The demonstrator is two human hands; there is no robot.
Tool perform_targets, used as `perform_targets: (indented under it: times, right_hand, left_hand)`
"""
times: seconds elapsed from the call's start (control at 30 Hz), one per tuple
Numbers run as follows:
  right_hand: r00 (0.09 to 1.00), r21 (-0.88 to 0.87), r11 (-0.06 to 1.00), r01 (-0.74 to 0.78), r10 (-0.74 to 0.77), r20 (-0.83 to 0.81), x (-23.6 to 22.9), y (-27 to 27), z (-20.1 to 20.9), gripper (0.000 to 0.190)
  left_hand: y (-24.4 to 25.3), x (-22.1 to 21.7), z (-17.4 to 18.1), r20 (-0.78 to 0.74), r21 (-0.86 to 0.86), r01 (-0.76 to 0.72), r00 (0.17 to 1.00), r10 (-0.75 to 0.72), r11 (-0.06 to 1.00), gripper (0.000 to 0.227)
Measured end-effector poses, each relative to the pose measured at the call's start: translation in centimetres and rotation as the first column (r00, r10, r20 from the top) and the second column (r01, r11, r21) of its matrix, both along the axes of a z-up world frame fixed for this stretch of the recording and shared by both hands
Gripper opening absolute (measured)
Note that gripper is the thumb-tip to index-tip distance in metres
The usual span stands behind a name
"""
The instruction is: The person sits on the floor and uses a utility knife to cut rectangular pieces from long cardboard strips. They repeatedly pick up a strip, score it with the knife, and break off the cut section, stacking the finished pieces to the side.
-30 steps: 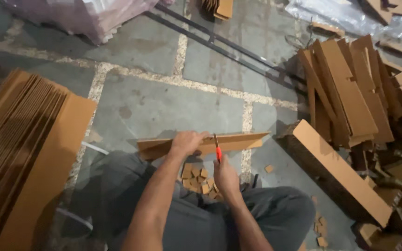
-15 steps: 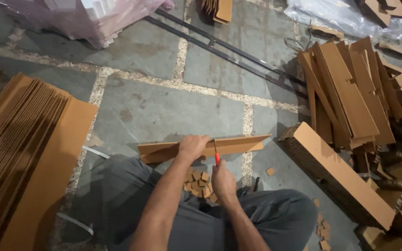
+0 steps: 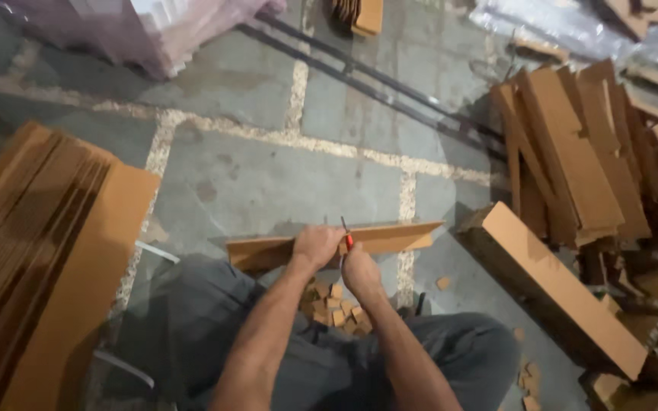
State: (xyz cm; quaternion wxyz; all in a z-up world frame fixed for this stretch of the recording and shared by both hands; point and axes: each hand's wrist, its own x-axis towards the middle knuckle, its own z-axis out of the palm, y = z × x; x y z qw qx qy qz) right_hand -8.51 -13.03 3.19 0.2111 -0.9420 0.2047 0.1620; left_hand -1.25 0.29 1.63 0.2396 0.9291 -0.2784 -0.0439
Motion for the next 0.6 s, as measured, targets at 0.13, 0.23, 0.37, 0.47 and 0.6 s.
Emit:
perform_targets:
  times: [0.13,0.23,0.37,0.47,0.6]
  right_hand:
    - [0.994,0.013,0.997,-0.069,0.068,0.082,-0.9,-1.1,-0.2,0.034]
    - [0.995,-0.021,0.996,-0.090,0.091,0.048,-4.2,-1.8,-0.4,0.035]
    - [0.996,-0.040,0.995,-0.086,0.086,-0.007,-6.5,-3.6,0.6,0.034]
    - [0.990,-0.058,0.989,-0.139,0.139,-0.011,-6.8,-3.7,0.7,0.032]
    - [0.957,0.045,0.957,-0.288,0.288,-0.006,-9.2,-3.1,2.1,0.030]
  left_hand:
    - [-0.2,-0.3,0.0,0.258,-0.244,-0.073,0.956,0.137,0.967,0.016]
    - [0.2,-0.6,-1.5,0.133,-0.048,-0.001,0.991,0.007,0.999,0.014]
    - [-0.5,-0.4,-2.8,0.125,-0.034,0.059,0.991,-0.054,0.998,0.012]
    - [0.0,-1.4,-3.3,0.179,0.011,0.073,0.981,-0.074,0.997,0.012]
    - [0.6,-1.0,-2.4,0.061,0.006,0.033,0.998,-0.034,0.999,0.015]
